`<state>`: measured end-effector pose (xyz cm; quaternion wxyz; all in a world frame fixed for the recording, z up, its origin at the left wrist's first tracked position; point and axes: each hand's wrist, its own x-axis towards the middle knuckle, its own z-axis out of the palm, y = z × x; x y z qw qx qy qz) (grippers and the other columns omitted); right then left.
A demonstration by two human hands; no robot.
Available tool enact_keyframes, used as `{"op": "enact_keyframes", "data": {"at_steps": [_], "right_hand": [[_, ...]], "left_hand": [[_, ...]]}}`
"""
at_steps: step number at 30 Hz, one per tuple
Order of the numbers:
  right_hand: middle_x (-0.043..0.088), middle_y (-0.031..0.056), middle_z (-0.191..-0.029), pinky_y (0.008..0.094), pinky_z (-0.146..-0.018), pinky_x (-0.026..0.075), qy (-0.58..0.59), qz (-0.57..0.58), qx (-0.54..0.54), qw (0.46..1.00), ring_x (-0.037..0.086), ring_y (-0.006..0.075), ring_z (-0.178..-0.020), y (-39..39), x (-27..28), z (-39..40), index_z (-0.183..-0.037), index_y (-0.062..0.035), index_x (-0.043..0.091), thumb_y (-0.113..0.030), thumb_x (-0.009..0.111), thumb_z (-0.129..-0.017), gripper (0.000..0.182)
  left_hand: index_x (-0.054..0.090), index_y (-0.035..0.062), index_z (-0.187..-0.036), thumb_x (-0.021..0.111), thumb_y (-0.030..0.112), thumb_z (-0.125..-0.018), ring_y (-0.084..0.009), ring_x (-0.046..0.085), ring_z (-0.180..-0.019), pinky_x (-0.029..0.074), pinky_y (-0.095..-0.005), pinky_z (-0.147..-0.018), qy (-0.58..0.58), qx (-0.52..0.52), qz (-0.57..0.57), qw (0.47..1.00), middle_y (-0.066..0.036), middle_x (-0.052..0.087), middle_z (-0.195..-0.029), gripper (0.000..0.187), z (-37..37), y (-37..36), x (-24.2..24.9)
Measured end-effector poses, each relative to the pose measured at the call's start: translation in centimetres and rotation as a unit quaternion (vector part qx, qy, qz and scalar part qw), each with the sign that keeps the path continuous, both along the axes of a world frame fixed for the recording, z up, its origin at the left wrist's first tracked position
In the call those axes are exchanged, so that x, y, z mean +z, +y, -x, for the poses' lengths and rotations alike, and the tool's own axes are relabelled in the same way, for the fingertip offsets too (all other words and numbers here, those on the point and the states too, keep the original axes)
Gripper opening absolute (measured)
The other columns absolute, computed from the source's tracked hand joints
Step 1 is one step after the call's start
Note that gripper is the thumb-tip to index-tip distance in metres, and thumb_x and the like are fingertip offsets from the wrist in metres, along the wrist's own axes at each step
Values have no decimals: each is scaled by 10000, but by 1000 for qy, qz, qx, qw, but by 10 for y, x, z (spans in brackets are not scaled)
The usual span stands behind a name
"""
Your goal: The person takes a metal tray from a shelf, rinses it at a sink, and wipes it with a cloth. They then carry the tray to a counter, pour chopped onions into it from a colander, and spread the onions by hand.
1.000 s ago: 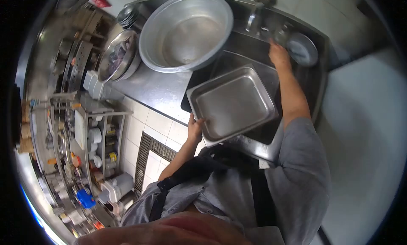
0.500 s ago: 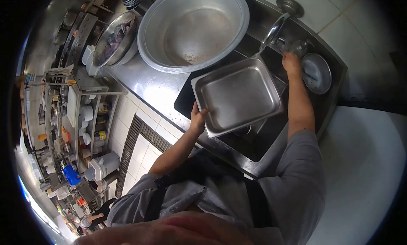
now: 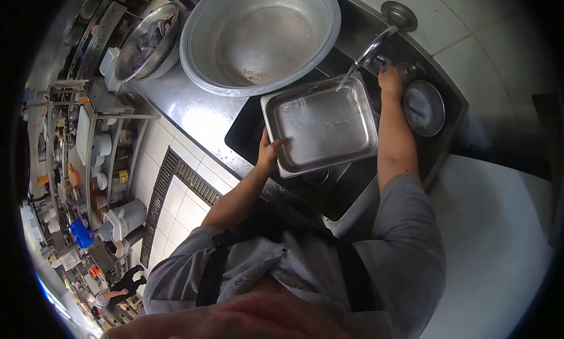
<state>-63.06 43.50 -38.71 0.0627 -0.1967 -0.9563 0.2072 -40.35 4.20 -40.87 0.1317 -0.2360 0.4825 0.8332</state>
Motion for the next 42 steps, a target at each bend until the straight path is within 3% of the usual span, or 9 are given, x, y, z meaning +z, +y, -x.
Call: {"op": "enact_keyframes", "data": {"at_steps": [1,3,13,19,32,35,37,38,42], "right_hand": [[679,255,-983,478,-840,523,-1,0,3,1000,666,410,-915,0,-6,3,-1091,-4,661,-217,555,-895,307],[652,137,-693,349,-437,485,-85,88,-35,992,630,211,-497,1,-18,6,-1110,5,625,-167,568,-899,279],[591,83,-661,326,-372,436,-66,325,-156,930,576,182,-441,-1,-36,11,-889,-19,587,-89,662,-849,111],[606,122,-637,382,-424,438,-90,179,-145,969,568,210,-434,-1,-24,13,-867,49,618,-249,741,-817,327],[623,139,-608,388,-452,438,-61,109,-111,986,590,217,-454,-12,-2,3,-736,46,658,-272,739,-826,340],[599,109,-589,356,-426,426,-41,146,-134,979,568,194,-438,-19,0,-6,-840,35,668,-231,724,-844,271],[664,140,-707,341,-456,466,-37,155,-91,983,606,213,-466,-27,13,-19,-1116,61,644,-267,735,-847,434],[664,140,-707,341,-456,466,-37,155,-95,983,606,213,-466,-34,25,-31,-1116,61,644,-267,735,-847,434],[574,26,-635,254,-402,387,84,325,-121,934,494,89,-438,-44,52,-98,-1331,-17,539,-200,715,-876,521]], "left_hand": [[409,129,-1389,555,-69,-792,-234,629,-925,549,-365,-781,-1,3,0,1000,-106,602,-1087,646,-2,-1,3],[392,132,-1409,570,-71,-792,-227,630,-925,551,-367,-778,5,6,-1,1000,-101,608,-1078,673,-4,-4,8],[370,110,-1423,557,-80,-819,-219,606,-1030,532,-349,-867,24,10,78,997,-108,570,-1186,660,-17,-27,16],[358,116,-1439,562,-90,-811,-226,607,-1052,533,-356,-884,6,24,45,999,-116,580,-1191,692,-22,-27,30],[296,103,-1480,558,-68,-823,-258,595,-1103,516,-373,-928,44,-2,74,996,-160,565,-1221,728,-28,-32,49],[293,92,-1480,554,-70,-821,-251,589,-1112,508,-368,-935,42,-17,77,996,-162,564,-1228,727,-30,-31,50],[268,85,-1493,553,-71,-815,-251,583,-1135,492,-373,-958,44,-30,97,994,-164,560,-1260,752,-28,-30,46],[268,85,-1493,553,-71,-815,-251,583,-1135,492,-373,-958,44,-34,97,994,-164,560,-1260,752,-28,-29,41],[319,94,-1489,533,-94,-803,-294,572,-1180,462,-371,-1001,146,-42,208,966,-190,567,-1284,743,-26,-21,41]]}}
